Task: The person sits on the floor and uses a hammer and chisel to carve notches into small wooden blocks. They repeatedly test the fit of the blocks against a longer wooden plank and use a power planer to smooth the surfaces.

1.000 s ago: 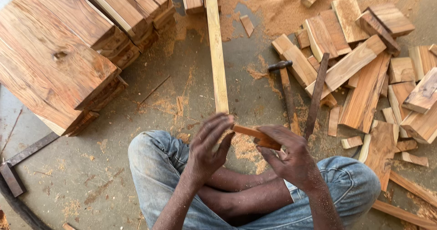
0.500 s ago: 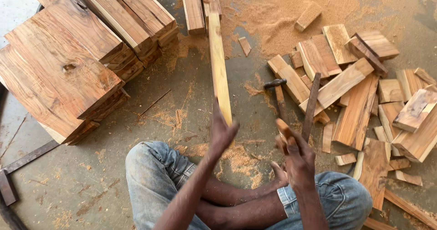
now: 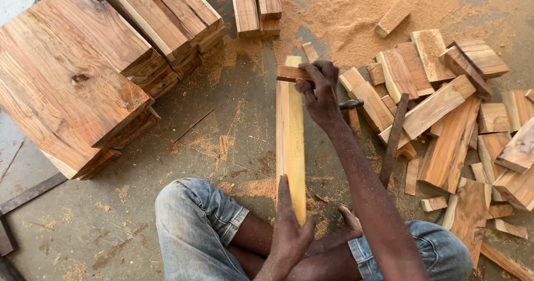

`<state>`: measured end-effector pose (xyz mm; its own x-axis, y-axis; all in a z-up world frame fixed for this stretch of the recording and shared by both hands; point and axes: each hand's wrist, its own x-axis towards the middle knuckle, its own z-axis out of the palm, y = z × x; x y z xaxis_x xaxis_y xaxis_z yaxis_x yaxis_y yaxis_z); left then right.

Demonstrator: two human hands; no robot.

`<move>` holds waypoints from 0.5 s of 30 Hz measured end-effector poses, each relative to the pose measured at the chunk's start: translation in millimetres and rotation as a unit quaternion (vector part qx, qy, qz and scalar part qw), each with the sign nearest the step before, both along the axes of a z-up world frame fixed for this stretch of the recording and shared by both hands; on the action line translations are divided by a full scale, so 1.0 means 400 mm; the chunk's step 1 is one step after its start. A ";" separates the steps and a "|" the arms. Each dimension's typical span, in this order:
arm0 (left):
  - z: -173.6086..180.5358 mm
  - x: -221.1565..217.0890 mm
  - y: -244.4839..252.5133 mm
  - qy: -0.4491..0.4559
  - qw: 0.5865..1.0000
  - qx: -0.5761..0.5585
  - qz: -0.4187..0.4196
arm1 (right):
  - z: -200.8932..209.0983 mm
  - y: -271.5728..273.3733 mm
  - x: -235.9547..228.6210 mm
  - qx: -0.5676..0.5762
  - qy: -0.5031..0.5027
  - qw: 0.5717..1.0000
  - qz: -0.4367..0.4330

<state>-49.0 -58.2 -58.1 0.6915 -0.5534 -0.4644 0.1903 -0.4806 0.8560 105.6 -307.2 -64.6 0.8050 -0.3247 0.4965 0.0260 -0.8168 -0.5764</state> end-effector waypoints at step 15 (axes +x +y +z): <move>0.026 -0.039 -0.049 0.044 0.996 -0.073 0.040 | -0.034 -0.039 -0.027 -0.066 0.020 0.997 0.018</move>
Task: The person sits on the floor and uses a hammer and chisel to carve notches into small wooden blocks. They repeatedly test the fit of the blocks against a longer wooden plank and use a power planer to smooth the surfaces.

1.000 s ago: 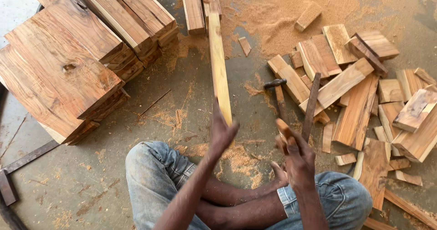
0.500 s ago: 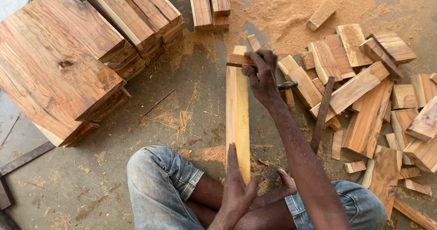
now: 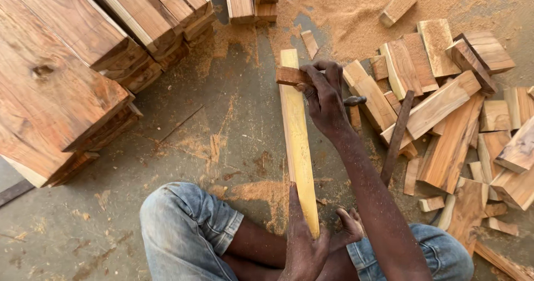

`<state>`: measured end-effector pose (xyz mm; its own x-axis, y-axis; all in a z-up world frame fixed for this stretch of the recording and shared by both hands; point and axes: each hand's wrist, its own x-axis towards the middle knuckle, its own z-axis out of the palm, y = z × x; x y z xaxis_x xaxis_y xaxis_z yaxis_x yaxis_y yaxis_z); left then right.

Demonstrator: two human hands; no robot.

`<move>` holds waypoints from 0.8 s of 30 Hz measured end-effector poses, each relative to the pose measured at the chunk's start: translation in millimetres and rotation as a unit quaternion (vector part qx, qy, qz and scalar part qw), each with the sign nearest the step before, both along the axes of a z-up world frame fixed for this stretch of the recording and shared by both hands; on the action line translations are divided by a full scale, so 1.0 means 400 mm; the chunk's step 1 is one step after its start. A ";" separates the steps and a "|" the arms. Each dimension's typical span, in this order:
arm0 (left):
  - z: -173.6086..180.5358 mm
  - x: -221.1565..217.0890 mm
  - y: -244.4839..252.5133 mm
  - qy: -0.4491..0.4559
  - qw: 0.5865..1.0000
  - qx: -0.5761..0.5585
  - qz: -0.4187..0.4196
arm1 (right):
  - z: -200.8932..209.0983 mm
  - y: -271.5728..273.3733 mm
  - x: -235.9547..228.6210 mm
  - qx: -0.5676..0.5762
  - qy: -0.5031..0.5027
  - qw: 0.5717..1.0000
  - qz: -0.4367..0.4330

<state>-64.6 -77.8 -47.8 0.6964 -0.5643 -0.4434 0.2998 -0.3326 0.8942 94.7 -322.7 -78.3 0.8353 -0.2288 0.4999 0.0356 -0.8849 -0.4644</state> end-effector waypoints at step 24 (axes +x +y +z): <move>-0.468 0.759 -0.519 0.046 0.922 -0.377 0.070 | 0.040 0.107 -0.020 0.014 -0.011 0.994 -0.104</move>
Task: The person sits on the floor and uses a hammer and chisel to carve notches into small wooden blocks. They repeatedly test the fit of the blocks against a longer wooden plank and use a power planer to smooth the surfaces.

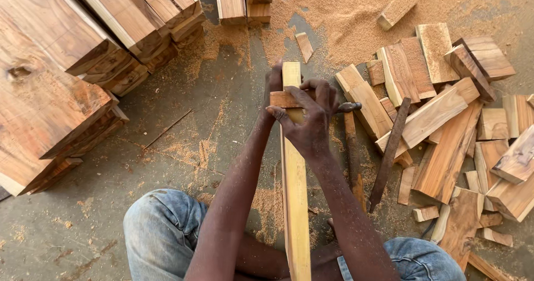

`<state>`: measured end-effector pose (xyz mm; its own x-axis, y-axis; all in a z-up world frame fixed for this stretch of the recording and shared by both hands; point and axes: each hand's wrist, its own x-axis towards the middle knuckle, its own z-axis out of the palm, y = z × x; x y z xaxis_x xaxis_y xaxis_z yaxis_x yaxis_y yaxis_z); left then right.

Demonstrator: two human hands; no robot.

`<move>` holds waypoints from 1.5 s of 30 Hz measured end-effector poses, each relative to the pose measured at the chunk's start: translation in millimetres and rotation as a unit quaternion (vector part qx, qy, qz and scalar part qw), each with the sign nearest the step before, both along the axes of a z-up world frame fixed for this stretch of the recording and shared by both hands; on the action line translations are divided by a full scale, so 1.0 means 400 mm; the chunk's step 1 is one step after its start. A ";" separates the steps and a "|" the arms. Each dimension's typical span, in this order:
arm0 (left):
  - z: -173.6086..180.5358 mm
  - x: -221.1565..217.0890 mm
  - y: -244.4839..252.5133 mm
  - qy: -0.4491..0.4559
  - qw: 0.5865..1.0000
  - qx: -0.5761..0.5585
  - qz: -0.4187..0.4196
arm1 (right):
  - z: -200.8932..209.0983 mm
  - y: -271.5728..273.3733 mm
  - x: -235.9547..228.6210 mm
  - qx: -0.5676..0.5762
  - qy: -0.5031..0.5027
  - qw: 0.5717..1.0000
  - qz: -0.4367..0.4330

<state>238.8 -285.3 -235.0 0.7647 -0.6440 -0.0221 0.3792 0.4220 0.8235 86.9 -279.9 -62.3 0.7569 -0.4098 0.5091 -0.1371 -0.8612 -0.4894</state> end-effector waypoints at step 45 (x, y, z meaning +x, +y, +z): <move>-0.092 -0.078 -0.026 -0.055 0.986 0.159 0.016 | 0.115 0.060 -0.033 0.038 0.035 0.998 -0.024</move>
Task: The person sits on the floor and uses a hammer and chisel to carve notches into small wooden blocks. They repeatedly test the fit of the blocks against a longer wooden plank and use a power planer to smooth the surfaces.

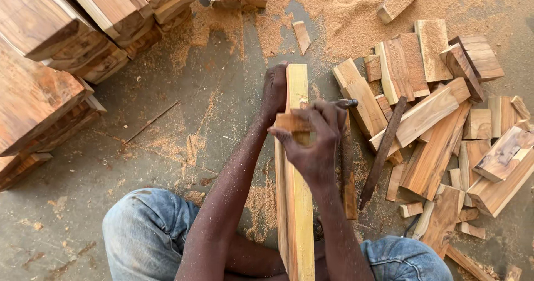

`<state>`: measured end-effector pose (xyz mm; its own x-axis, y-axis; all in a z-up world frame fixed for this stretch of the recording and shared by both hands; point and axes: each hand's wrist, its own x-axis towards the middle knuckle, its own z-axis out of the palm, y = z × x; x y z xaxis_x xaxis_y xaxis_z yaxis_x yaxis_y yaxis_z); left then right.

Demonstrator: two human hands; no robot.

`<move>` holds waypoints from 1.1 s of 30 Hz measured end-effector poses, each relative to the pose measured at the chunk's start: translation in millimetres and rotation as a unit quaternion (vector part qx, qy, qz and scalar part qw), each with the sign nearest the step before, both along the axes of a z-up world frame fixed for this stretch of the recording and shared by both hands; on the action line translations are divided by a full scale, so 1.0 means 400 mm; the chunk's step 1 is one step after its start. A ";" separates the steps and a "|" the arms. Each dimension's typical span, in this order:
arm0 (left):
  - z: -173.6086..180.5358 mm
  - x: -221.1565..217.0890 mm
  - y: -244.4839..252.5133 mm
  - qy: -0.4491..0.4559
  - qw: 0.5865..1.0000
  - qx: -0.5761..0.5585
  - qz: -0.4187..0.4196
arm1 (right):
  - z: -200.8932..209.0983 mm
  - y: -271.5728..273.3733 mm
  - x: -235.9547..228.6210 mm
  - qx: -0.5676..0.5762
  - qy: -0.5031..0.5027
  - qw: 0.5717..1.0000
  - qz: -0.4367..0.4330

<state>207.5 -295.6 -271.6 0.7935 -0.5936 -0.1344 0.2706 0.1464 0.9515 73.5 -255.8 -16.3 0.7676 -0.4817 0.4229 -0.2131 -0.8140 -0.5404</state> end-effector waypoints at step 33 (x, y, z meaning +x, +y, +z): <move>0.168 0.025 0.028 -0.107 0.990 0.096 -0.009 | -0.073 -0.271 0.099 0.529 -0.236 0.800 -0.157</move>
